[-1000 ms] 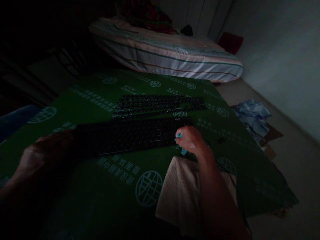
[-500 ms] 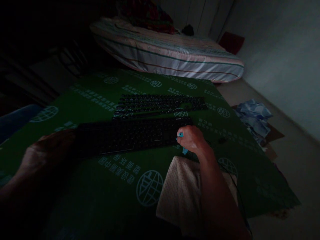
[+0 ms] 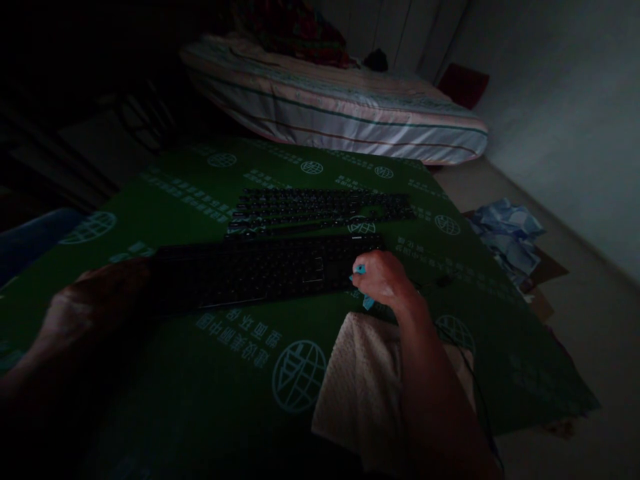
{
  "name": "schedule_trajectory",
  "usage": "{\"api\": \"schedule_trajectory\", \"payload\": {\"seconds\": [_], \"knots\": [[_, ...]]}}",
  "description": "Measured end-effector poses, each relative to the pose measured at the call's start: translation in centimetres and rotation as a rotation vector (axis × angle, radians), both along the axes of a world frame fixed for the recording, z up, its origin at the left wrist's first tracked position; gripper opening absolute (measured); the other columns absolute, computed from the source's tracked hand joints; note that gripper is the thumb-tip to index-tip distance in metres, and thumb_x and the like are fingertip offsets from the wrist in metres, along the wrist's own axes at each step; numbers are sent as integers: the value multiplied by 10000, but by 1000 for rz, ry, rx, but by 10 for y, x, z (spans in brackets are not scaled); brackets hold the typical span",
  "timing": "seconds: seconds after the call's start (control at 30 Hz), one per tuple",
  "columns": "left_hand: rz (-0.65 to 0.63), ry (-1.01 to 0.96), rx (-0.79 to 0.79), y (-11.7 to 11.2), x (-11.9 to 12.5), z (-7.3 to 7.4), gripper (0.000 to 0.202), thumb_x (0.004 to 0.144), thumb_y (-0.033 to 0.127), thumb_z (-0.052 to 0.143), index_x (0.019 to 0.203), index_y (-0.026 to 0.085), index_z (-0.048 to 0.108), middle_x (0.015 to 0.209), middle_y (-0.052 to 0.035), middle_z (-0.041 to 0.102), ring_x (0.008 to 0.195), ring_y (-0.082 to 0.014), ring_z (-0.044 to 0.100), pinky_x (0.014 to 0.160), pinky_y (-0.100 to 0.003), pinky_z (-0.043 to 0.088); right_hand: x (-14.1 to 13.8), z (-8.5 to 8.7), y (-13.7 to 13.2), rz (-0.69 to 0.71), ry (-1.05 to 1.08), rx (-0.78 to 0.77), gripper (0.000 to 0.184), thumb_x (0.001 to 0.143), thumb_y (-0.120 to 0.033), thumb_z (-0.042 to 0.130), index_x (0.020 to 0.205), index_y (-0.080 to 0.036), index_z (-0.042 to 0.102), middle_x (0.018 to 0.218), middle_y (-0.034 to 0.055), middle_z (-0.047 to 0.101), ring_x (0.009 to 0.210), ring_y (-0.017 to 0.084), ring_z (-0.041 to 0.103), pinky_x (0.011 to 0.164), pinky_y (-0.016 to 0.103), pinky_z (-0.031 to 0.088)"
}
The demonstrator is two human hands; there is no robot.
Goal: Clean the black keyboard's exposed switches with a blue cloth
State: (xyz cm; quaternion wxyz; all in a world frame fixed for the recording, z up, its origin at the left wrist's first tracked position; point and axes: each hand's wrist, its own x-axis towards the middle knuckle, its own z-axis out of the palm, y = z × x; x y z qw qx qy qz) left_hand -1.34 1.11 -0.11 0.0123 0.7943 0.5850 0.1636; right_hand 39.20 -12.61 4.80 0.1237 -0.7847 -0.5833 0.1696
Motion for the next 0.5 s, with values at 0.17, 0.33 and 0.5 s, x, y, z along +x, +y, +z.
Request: {"api": "schedule_trajectory", "payload": {"seconds": [0.17,0.33,0.5], "knots": [[-18,-24,12,-2,4,3,527,852,444,292,1119,136,625,1172,-109,621,1099,-309,552,937,-432,473,4,-4,1,-26,-11,4,145,703,-203,603,773,-183,729,640,24,669,565,131,592,532,232,377],[3,-55,47,3,1,-7,555,845,467,283,1073,114,645,1165,-128,623,1095,-316,552,957,-441,460,5,-3,1,-56,-9,0,151,697,-201,606,779,-176,730,633,32,668,568,141,598,533,234,380],[-9,-30,4,-1,3,2,552,856,460,287,1122,113,625,1206,-122,604,1132,-314,535,978,-422,447,1,-2,3,-64,-20,-30,143,695,-202,598,764,-180,721,651,37,677,584,144,603,546,237,385]]}}
